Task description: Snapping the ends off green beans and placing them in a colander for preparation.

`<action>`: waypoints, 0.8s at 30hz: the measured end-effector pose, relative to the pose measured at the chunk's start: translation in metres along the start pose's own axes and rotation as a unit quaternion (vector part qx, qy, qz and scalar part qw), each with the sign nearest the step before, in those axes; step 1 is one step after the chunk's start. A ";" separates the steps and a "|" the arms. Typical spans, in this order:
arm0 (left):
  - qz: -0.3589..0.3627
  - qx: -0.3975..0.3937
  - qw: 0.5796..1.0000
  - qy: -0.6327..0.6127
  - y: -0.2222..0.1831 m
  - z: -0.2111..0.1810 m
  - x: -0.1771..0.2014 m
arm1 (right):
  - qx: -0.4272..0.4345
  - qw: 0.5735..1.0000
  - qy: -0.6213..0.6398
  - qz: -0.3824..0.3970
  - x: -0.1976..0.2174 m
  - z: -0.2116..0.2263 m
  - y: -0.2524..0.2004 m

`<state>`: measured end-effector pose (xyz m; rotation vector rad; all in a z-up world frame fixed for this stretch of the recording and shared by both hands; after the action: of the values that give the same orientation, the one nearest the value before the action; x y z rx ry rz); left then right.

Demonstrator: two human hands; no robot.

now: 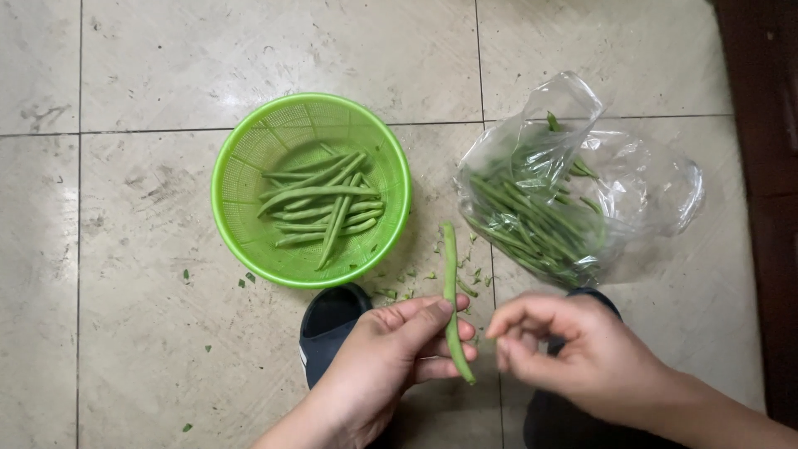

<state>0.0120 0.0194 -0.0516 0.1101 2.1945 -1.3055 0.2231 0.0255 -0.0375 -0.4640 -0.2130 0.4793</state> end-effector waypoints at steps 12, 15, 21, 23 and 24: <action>-0.202 -0.132 0.968 0.064 -0.017 -0.049 -0.002 | -0.023 0.980 -0.197 -0.009 0.016 0.020 0.002; -0.136 -0.257 0.938 0.186 0.001 -0.031 0.029 | -0.099 0.923 -0.363 0.081 0.010 0.001 0.003; -0.084 -0.292 0.933 0.195 0.015 -0.011 0.030 | -0.247 0.907 -0.326 -0.102 0.054 -0.020 0.023; -0.076 -0.265 0.949 0.150 0.015 -0.011 0.024 | -0.193 0.914 -0.299 -0.193 0.088 -0.022 0.027; -0.073 -0.238 0.963 0.105 0.015 -0.010 0.021 | -0.133 0.912 -0.270 -0.278 0.109 -0.019 0.026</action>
<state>-0.0045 0.0307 -0.0711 -0.1084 2.6799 -0.8313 0.3134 0.0920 -0.0570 -0.5026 -0.9286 0.0016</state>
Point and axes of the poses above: each hand's wrist, its own y-axis towards the middle knuckle, its own x-axis out of the back of the hand, z = x × y, the point moved 4 cm from there along y, towards the middle knuckle, and after that the axes turned 6 degrees about -x, right-handed, at the moved point
